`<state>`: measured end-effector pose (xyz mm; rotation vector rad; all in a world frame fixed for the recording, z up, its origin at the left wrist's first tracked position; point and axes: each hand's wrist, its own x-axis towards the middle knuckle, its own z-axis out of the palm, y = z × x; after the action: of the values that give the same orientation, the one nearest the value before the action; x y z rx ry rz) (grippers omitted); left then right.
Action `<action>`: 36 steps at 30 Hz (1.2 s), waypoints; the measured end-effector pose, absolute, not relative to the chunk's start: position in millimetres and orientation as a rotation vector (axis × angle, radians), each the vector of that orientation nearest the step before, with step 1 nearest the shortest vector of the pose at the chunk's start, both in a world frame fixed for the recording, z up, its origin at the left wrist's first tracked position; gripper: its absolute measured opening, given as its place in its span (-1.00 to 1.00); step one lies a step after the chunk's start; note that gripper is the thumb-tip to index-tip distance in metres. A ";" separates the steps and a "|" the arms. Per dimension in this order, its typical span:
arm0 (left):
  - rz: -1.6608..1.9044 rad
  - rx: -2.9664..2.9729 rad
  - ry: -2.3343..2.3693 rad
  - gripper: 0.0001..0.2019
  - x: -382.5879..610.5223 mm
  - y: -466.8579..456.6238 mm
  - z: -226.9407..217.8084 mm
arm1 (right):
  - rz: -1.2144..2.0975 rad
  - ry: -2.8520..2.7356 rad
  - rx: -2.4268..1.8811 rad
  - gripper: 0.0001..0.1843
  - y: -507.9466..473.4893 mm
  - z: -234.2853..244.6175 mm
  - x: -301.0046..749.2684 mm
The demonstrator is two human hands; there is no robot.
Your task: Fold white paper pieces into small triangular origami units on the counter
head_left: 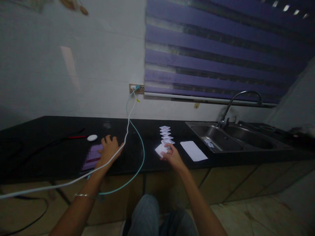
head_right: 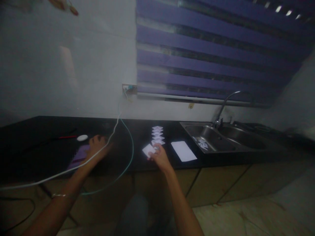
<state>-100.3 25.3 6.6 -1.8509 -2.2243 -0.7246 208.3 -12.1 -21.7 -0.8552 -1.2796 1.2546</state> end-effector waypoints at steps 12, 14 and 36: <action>-1.033 -3.020 -1.114 -0.57 1.3 -26.5 36.2 | 1.261 -1.232 -0.907 -0.48 -8.3 -22.1 205.8; -0.990 -3.122 -1.047 -0.55 12.6 -26.9 34.1 | 1.274 -1.232 -0.899 -0.47 -8.3 -22.6 206.6; -1.430 -3.156 -1.022 -0.63 17.3 -8.2 2.6 | 1.358 -1.214 -0.917 -0.36 -7.9 -21.7 208.6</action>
<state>17.3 -8.2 2.6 -3.1562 -1.0216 -1.4304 208.6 -7.9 -21.7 -0.9174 -1.2144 1.3579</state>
